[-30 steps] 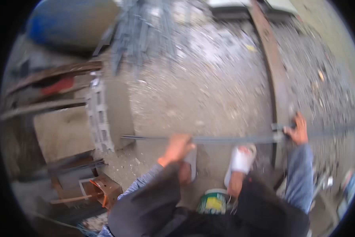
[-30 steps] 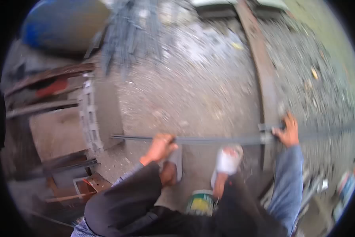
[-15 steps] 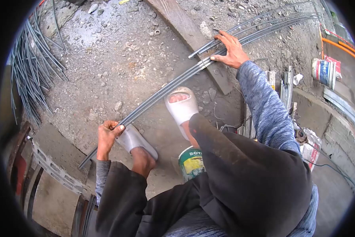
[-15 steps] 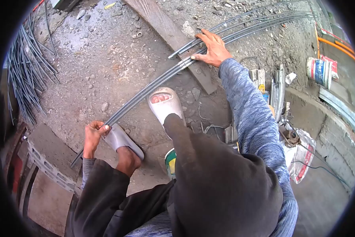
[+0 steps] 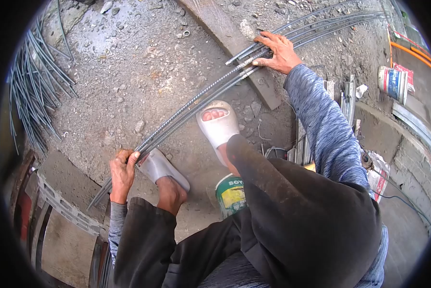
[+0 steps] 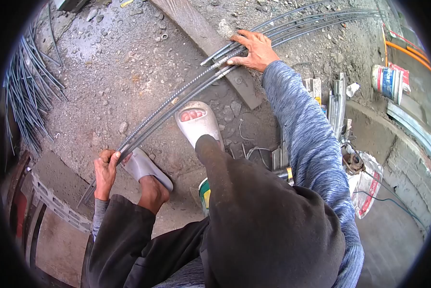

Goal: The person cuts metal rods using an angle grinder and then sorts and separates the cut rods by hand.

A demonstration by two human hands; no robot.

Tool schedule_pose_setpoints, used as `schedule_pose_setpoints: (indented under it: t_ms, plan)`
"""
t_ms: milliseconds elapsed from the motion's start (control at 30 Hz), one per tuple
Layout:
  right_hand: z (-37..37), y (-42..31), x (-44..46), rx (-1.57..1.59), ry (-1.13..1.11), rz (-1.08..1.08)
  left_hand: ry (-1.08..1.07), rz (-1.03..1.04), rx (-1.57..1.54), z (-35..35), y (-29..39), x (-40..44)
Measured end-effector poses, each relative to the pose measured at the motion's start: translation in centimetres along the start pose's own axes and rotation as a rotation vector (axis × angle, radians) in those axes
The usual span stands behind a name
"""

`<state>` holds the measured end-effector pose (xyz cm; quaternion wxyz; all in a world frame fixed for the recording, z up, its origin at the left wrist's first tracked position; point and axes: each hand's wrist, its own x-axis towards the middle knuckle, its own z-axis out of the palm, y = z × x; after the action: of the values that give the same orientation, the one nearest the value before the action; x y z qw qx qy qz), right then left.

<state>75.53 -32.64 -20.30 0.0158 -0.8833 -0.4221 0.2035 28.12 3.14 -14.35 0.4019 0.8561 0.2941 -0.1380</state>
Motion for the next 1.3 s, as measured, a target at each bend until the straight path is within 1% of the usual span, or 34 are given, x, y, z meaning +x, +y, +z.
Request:
schedule_pose_setpoints:
  t_ms: [100,233,300,400,500,567,633,667,700,800,933,1033,1067,1167,1200,1300]
  plan:
    - [-0.2,0.1,0.0,0.021,-0.006,0.009,-0.128,-0.106,-0.104,0.3,-0.2,-0.5]
    - [-0.5,0.3,0.6,0.038,-0.062,0.002,-0.138,-0.126,-0.054,0.8,-0.1,-0.3]
    - [-0.2,0.0,1.0,0.014,-0.066,0.037,-0.134,-0.154,-0.026,0.8,0.8,0.0]
    - [0.0,-0.5,1.5,-0.019,-0.089,0.076,-0.142,-0.142,0.019,1.2,0.4,0.5]
    - [-0.1,-1.1,1.9,-0.074,-0.116,0.120,-0.128,-0.139,-0.016,1.7,-0.3,0.8]
    - [0.2,-1.4,1.9,-0.094,-0.136,0.146,-0.151,-0.140,0.032,1.9,-1.5,0.9]
    - [0.0,-1.5,2.4,-0.097,-0.153,0.156,-0.170,-0.161,0.034,1.6,-0.7,1.3]
    - [-0.3,-1.5,2.4,-0.093,-0.195,0.178,-0.184,-0.183,0.017,1.2,-0.3,1.1]
    - [-0.4,-1.7,2.5,-0.086,-0.213,0.187,-0.199,-0.205,0.003,0.7,0.5,1.1]
    - [-0.9,-1.9,2.8,-0.070,-0.246,0.200,-0.184,-0.181,-0.023,-0.1,2.2,0.0]
    - [-0.9,-1.7,2.7,-0.044,-0.236,0.191,-0.230,-0.244,0.026,-2.5,4.4,-0.6]
    - [-1.4,-2.0,3.0,-0.036,-0.268,0.206,-0.235,-0.269,-0.037,-4.1,7.1,-1.4]
    - [-1.4,-2.0,3.0,-0.030,-0.277,0.212,-0.270,-0.322,-0.003,-5.2,8.5,-1.6]
    - [-1.4,-2.2,2.9,-0.017,-0.276,0.225,-0.280,-0.313,0.099,-8.2,13.7,-1.2]
    - [-1.5,-2.2,2.9,-0.009,-0.273,0.231,-0.230,-0.259,0.117,-8.8,14.8,-1.3]
    - [-1.3,-2.2,3.0,-0.007,-0.254,0.231,-0.221,-0.245,0.274,-11.5,21.2,-0.3]
